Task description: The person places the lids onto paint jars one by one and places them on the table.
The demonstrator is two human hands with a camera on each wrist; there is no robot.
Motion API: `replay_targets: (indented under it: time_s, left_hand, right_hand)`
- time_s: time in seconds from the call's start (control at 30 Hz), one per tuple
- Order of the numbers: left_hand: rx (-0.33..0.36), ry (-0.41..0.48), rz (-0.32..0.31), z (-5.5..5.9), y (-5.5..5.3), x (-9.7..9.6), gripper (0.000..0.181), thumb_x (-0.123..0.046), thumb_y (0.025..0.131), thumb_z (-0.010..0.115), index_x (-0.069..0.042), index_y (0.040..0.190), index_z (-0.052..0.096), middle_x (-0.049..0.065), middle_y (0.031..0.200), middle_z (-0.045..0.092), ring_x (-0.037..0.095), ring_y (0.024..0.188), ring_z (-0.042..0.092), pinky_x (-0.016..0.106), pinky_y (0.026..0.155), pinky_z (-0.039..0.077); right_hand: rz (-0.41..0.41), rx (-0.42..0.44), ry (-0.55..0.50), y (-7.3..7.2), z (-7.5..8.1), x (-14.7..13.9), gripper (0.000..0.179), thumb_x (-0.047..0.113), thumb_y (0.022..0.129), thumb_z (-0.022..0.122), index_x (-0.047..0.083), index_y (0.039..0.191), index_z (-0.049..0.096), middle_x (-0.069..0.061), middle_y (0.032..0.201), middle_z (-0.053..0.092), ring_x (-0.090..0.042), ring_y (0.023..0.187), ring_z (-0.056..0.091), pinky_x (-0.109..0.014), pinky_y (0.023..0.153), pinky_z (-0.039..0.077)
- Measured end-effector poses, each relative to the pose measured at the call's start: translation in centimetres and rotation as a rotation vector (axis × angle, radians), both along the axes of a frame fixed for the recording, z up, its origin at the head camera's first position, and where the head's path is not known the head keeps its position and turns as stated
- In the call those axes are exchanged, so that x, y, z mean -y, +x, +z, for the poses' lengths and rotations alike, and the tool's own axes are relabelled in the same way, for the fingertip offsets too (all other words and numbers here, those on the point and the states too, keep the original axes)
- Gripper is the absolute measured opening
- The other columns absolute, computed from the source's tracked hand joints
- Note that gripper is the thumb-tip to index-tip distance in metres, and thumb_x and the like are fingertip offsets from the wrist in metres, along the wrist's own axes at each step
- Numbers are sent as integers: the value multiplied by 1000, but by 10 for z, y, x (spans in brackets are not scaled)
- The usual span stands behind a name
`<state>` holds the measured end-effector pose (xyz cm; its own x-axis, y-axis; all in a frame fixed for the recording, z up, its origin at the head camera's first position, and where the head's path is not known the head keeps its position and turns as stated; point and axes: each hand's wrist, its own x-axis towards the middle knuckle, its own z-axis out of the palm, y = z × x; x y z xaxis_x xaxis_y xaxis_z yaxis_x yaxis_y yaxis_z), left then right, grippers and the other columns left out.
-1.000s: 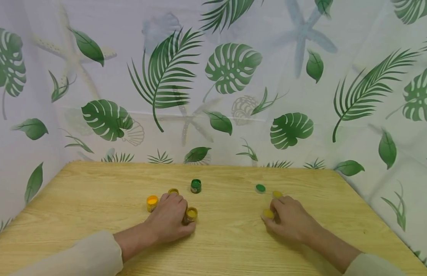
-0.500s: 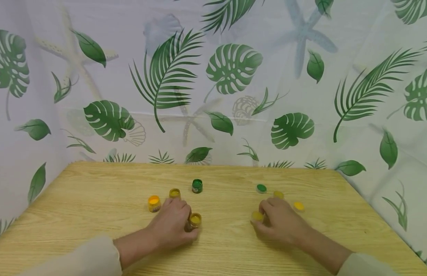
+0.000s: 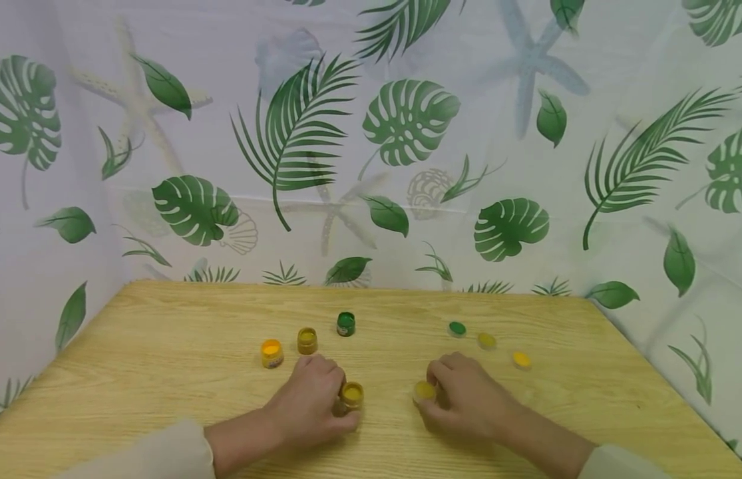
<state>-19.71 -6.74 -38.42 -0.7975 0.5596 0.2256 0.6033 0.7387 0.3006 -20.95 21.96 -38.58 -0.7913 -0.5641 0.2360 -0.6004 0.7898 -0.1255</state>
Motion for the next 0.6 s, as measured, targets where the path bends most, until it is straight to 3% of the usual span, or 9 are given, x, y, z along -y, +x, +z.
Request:
replay_targets:
  time_s: [0.33, 0.6]
  left_hand:
    - [-3, -16, -23, 1, 3, -11, 27, -41, 83, 69, -15, 80, 60, -11, 79, 50, 9, 80, 44, 40, 93, 38]
    - [-40, -69, -44, -2, 1, -15, 29, -44, 85, 68, -18, 78, 56, -11, 77, 46, 9, 75, 40, 36, 88, 37]
  right_hand:
    - [46, 29, -7, 5, -1, 21, 21, 40, 87, 66, 20, 89, 59, 15, 78, 46, -4, 76, 42, -27, 72, 42]
    - [91, -82, -9, 6, -2, 35, 21, 38, 85, 67, 20, 88, 56, 16, 77, 41, -4, 73, 37, -26, 73, 39]
